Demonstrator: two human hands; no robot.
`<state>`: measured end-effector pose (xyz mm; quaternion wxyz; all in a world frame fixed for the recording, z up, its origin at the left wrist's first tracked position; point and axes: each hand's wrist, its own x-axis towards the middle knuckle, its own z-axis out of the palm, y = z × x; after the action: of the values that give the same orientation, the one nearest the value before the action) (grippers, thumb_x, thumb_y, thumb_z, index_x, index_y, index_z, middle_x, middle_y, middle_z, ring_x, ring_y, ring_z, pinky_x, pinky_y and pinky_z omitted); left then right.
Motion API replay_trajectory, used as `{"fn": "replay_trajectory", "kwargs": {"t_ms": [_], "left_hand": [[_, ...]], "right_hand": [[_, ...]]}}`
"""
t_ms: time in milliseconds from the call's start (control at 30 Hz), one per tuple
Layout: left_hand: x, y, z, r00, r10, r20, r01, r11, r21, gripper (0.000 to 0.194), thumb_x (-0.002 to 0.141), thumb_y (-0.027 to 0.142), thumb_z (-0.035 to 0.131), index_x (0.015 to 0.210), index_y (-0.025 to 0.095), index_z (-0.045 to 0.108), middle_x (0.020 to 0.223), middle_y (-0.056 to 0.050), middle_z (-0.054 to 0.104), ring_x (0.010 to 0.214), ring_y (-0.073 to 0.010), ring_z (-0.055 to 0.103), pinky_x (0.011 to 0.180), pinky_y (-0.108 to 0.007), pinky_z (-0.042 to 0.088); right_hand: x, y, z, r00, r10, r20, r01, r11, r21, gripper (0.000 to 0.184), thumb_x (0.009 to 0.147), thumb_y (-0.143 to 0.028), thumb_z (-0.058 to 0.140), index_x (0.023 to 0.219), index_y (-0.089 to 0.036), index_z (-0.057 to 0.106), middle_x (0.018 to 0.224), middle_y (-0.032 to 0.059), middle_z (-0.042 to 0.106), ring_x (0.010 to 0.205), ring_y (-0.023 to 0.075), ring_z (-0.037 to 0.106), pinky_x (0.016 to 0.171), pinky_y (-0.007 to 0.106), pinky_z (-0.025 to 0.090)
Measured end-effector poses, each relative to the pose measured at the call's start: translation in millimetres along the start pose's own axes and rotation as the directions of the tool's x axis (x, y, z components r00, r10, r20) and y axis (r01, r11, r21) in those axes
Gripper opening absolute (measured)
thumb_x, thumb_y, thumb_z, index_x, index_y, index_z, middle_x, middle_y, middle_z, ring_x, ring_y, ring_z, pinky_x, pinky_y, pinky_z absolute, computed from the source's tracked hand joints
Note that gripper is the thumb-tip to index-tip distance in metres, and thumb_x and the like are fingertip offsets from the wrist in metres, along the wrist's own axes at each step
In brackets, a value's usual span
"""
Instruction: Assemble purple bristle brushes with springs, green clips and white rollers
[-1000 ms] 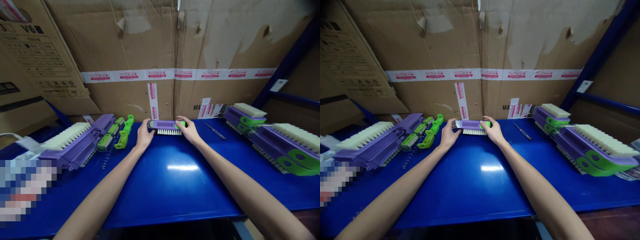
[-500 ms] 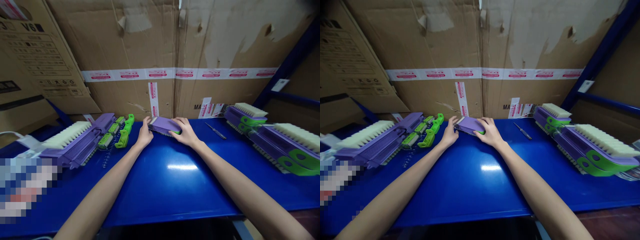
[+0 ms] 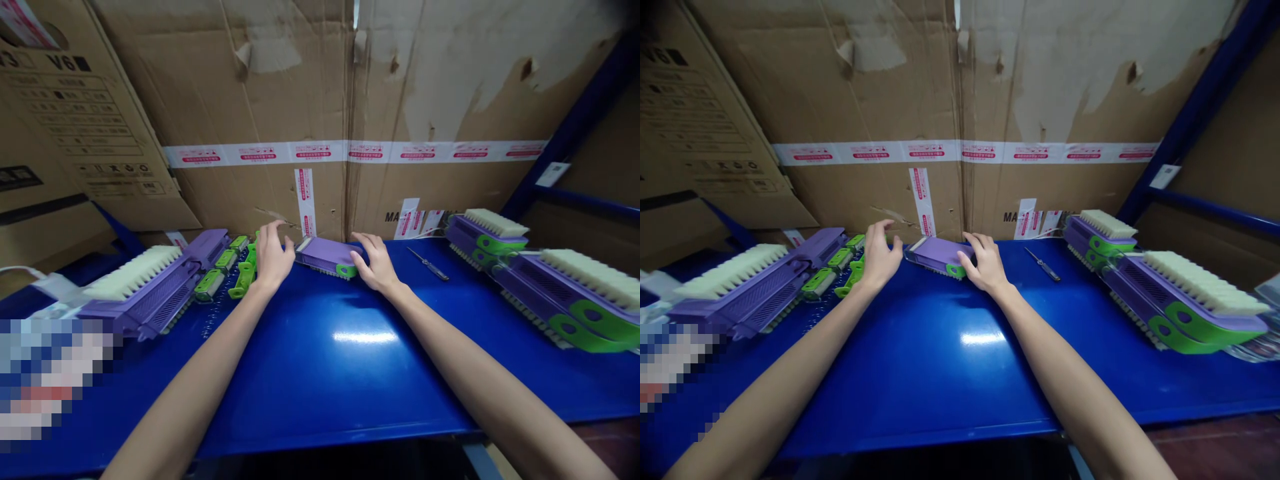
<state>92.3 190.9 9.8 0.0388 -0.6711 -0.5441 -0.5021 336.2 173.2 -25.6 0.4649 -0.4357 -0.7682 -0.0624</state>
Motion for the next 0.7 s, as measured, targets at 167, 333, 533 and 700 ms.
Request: {"fn": "replay_trajectory", "kwargs": {"t_ms": [167,333,533,700], "left_hand": [[28,-13,-13.1,0.993,-0.104,-0.064,0.114,0.976,0.185,0.026,0.077,0.019,0.055,0.103,0.017,0.058,0.111,-0.018,0.056,0.114,-0.0373,0.049,0.098,-0.058,0.038],[55,-33,-28.1,0.972,-0.234,0.029,0.179,0.81,0.559,0.038,0.074,0.022,0.056,0.109,0.007,0.058,0.118,-0.028,0.054,0.116,-0.0435,0.047,0.093,-0.061,0.038],[72,-61,-39.4,0.874,-0.486,0.023,0.284,0.549,0.786,0.056,0.076,0.03,0.055,0.125,0.003,0.051,0.13,-0.029,0.051,0.122,-0.0402,0.046,0.098,-0.053,0.036],[74,-73,-38.7,0.776,-0.627,0.06,0.35,0.51,0.786,0.067,0.074,0.047,0.06,0.127,0.006,0.051,0.134,-0.031,0.046,0.127,-0.0439,0.042,0.095,-0.055,0.037]], "right_hand": [[1,-5,-2,0.998,-0.058,0.039,0.061,0.996,-0.058,0.052,0.092,-0.048,0.04,0.13,-0.014,0.052,0.121,0.0157,0.057,0.113,0.0281,0.05,0.094,0.044,0.041],[1,-14,-4,0.979,-0.16,0.129,0.175,0.978,-0.112,0.054,0.09,-0.049,0.044,0.13,-0.013,0.052,0.122,0.0158,0.057,0.112,0.0289,0.049,0.093,0.044,0.039],[2,-21,-2,0.959,-0.229,0.168,0.25,0.961,-0.115,0.055,0.09,-0.05,0.044,0.129,-0.013,0.053,0.122,0.0165,0.057,0.111,0.029,0.05,0.093,0.044,0.038],[1,-20,-2,0.96,-0.221,0.175,0.244,0.961,-0.128,0.054,0.091,-0.049,0.044,0.128,-0.011,0.054,0.122,0.0171,0.057,0.111,0.0286,0.05,0.092,0.043,0.038]]}}
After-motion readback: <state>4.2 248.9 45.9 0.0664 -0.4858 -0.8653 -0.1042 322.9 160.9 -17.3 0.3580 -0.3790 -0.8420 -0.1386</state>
